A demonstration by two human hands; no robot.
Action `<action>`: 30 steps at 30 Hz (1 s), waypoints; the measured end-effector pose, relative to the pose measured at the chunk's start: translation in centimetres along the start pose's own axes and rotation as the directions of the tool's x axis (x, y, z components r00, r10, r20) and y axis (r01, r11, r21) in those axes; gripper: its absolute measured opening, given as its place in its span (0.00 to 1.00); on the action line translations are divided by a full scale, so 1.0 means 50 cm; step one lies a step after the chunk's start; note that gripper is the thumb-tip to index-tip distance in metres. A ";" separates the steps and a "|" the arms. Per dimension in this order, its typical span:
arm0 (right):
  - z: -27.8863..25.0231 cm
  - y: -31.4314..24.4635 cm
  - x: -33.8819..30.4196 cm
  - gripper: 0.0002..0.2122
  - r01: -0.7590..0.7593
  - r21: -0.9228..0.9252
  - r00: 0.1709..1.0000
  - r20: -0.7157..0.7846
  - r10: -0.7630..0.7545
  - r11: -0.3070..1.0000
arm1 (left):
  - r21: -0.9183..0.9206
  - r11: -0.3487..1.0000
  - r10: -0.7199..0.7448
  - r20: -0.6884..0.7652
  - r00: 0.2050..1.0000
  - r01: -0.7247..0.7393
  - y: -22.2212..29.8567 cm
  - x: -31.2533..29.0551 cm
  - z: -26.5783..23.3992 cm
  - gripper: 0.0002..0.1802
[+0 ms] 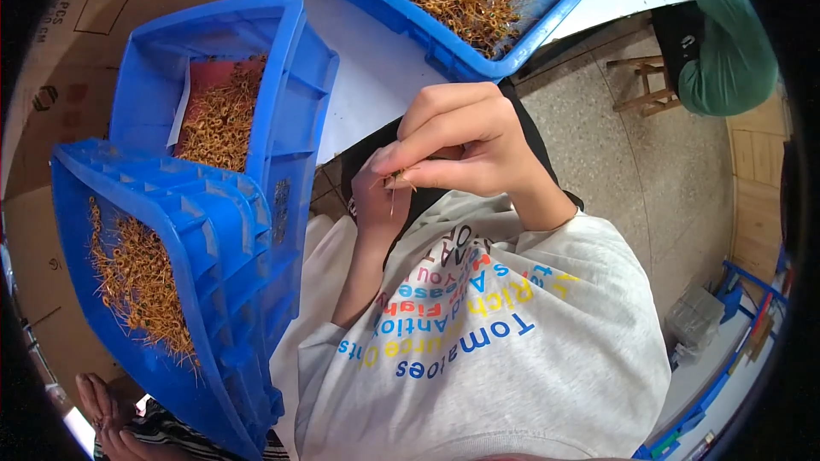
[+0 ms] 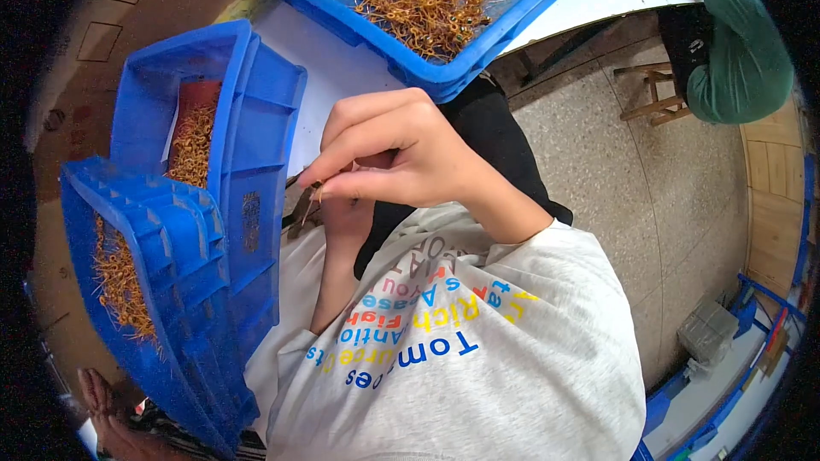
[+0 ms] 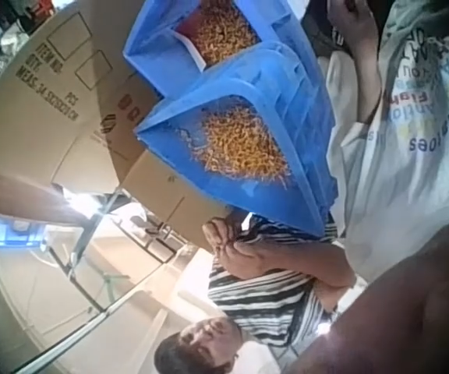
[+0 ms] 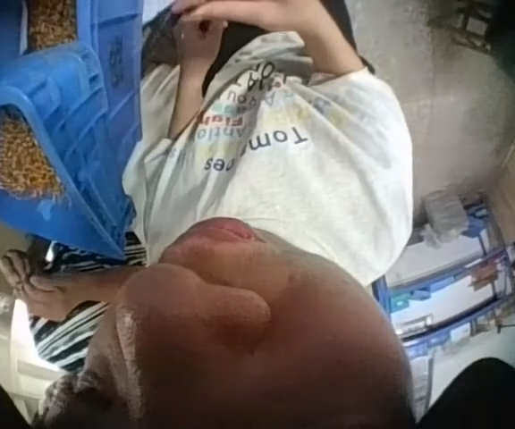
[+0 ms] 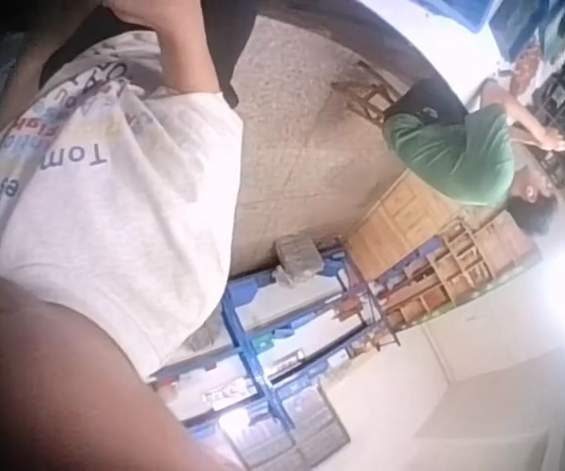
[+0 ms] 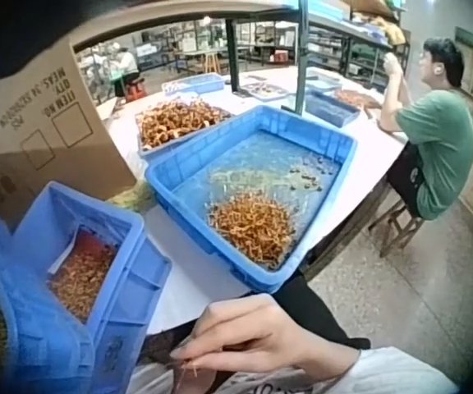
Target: Assembling small metal terminals and wires at a workshop bench.
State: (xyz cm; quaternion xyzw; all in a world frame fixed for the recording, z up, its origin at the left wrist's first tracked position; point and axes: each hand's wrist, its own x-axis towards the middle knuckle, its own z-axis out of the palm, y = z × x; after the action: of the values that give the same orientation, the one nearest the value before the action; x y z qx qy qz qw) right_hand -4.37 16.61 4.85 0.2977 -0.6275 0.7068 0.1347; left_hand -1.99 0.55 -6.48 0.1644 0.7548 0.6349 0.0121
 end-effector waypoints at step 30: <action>-0.192 -0.007 0.257 0.09 -0.118 -0.976 0.956 -0.062 0.287 0.182 | 0.733 0.675 0.104 0.017 0.994 -0.083 -0.210 -0.079 0.033 0.09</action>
State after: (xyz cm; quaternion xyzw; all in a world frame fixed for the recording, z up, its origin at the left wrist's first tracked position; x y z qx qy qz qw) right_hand -16.69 23.61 12.37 0.1086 -0.9712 0.1463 0.1534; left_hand -0.32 -0.36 -17.66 0.1856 0.9363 0.2821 -0.0969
